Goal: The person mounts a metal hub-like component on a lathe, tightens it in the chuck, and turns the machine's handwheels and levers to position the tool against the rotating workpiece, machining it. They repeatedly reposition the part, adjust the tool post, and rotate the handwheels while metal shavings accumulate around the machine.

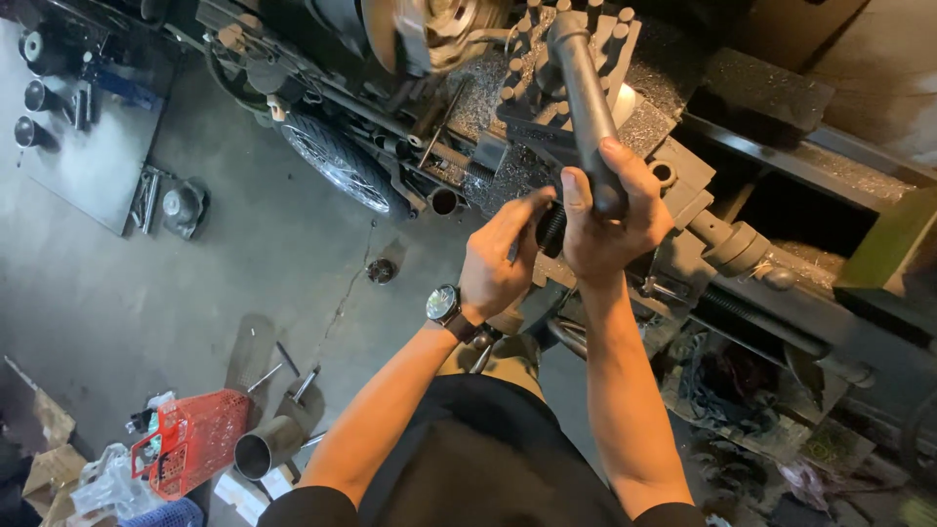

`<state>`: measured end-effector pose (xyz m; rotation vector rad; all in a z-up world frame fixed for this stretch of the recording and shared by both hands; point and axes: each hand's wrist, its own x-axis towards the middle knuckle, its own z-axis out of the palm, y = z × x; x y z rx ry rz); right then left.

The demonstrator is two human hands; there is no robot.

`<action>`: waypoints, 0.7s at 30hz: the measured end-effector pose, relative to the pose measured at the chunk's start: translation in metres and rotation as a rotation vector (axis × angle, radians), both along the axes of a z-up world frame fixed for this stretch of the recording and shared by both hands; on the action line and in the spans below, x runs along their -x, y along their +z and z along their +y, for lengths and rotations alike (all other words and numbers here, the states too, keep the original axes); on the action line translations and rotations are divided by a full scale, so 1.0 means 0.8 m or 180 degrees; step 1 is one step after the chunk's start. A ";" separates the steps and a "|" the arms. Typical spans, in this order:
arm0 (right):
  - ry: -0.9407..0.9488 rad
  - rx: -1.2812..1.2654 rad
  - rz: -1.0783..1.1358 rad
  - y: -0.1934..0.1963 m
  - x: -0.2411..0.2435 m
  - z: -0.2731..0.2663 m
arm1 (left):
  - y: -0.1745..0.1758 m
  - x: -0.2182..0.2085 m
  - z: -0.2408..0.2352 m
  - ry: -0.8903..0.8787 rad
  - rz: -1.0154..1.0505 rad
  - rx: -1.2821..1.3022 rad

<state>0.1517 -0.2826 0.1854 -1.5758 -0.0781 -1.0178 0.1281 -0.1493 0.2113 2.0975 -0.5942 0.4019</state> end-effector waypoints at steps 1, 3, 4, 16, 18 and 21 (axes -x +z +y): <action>-0.0037 0.0085 -0.0020 0.003 0.000 -0.001 | -0.001 0.002 0.000 -0.0046 0.0159 0.0048; -0.0072 0.0168 -0.0030 0.005 0.001 -0.003 | 0.001 0.006 -0.002 -0.0091 0.0330 0.0094; -0.0085 0.0151 -0.0030 0.006 0.001 -0.003 | 0.005 0.008 -0.003 -0.0178 0.0497 0.0160; -0.0104 -0.0214 0.0216 0.003 0.012 0.006 | 0.062 0.013 0.007 -0.0382 0.0928 0.0559; -0.0191 -0.0205 0.0263 0.017 0.016 0.015 | 0.071 0.005 0.030 -0.0303 0.0965 0.0562; -0.0024 -0.1061 0.0553 0.046 0.021 0.034 | 0.071 -0.040 0.084 0.0214 0.0971 0.0392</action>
